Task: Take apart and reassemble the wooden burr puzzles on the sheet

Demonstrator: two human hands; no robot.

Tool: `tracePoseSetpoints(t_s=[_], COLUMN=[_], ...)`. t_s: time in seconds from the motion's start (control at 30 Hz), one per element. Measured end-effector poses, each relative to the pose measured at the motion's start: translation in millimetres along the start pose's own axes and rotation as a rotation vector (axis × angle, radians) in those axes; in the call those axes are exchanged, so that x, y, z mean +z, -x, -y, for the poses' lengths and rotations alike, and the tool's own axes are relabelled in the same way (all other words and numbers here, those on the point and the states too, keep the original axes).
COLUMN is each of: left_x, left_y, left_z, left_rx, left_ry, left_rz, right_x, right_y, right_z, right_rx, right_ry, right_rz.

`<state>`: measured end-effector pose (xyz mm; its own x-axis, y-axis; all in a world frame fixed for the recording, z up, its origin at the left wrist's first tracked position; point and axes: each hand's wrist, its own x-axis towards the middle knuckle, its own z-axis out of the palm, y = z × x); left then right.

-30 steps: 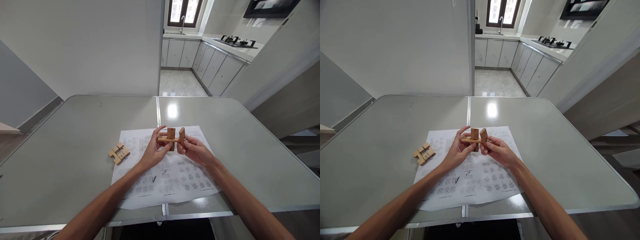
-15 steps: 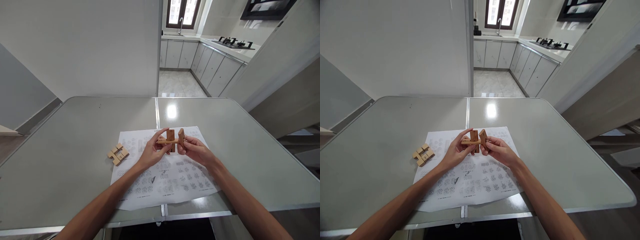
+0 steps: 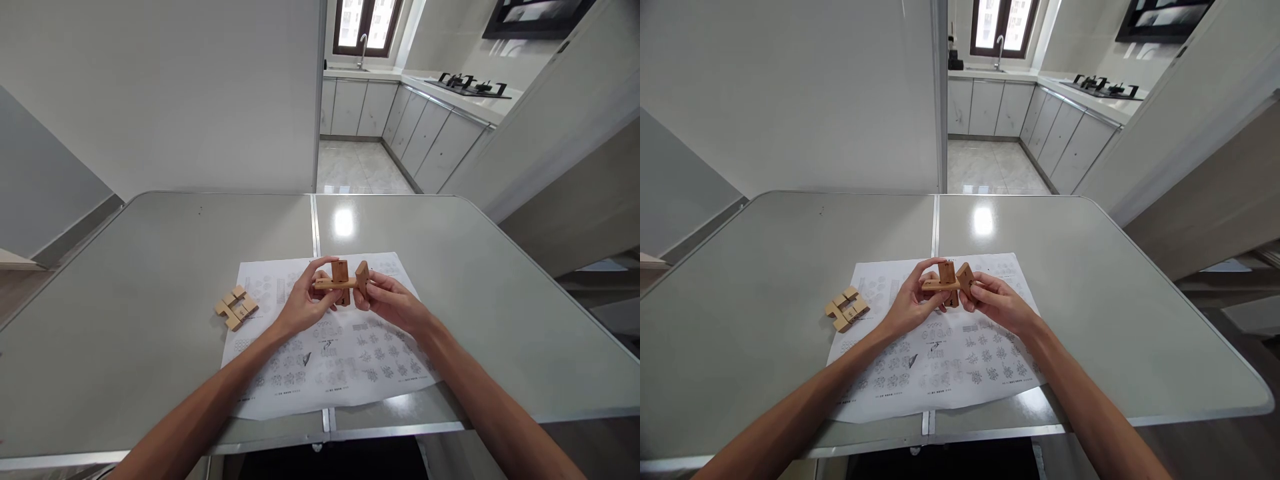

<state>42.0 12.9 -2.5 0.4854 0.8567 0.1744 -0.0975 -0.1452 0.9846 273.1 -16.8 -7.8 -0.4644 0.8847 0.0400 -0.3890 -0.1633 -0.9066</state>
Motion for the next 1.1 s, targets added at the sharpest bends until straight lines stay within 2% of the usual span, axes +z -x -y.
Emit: tracePoseSetpoints(t_s=[0.17, 0.4, 0.8, 1.1], left_x=[0.3, -1.0, 0.3, -2.0], left_y=[0.2, -0.5, -0.1, -4.2], left_z=[-2.8, 0.2, 0.0, -6.4], left_rx=[0.007, -0.015, -0.005, -0.140], left_ry=[-0.025, -0.009, -0.025, 0.147], left_rz=[0.001, -0.005, -0.021, 0.080], right_x=[-1.2, 0.7, 1.1, -0.7], right_y=[0.2, 0.0, -0.6, 1.8], right_z=[-0.5, 2.6, 2.6, 2.2], right_rx=[0.014, -0.020, -0.017, 0.048], right_ry=[0.014, 0.047, 0.038, -0.038], right_rz=[0.024, -0.031, -0.026, -0.045])
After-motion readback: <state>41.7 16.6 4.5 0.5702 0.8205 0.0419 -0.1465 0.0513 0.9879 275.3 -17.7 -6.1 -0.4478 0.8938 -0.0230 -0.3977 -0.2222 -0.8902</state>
